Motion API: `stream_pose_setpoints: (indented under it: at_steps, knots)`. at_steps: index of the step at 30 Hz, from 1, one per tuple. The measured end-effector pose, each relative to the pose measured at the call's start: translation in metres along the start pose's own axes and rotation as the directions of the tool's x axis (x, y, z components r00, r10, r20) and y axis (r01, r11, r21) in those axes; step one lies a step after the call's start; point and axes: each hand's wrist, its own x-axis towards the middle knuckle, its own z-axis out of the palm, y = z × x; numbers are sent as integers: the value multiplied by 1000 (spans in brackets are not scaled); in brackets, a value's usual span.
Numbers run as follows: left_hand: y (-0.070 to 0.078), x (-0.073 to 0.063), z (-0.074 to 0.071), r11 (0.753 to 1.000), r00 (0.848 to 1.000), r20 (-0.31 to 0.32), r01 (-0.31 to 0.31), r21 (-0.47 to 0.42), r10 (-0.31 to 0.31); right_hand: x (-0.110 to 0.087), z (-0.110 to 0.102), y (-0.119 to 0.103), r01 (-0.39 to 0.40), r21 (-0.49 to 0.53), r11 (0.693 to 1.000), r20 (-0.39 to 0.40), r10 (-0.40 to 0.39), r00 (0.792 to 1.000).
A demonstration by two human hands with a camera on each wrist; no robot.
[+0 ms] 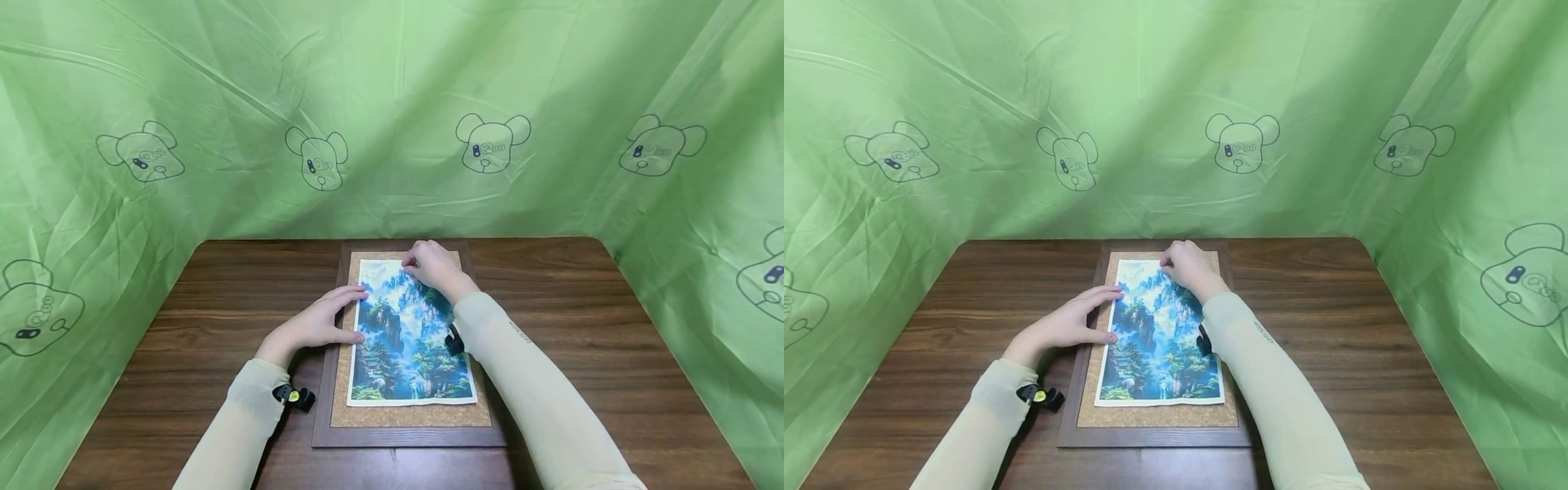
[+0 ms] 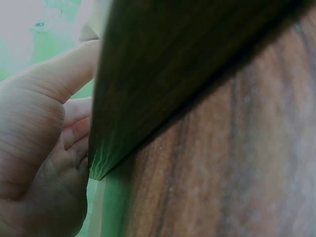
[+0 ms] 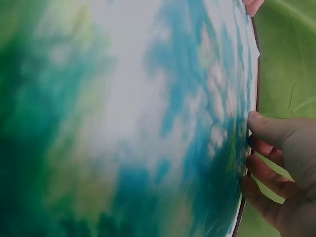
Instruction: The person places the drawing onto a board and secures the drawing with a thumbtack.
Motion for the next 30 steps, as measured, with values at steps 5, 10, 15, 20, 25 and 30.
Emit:
stream_pose_setpoints:
  at_steps: [5,10,15,20,25,30]
  knots:
    - [1,4,2,1000,1000,5,-1,0,1,-6,-3,0,41,-52,998,21,-39,999]
    - [2,5,2,1000,1000,22,-7,15,7,-15,-5,1,60,-41,997,43,-58,997]
    - [-1,4,1,999,1000,27,-9,46,8,-30,-16,3,79,41,996,48,-81,996]
    - [-3,1,-2,994,998,-29,-46,100,50,-54,-39,16,148,53,988,-3,-148,989]
    - [-6,-10,-14,981,990,-103,-82,177,101,-89,-62,44,254,13,967,-46,-253,966]
    - [-17,-31,-39,948,981,-148,-75,309,126,-129,-82,82,281,-39,959,-84,-283,955]
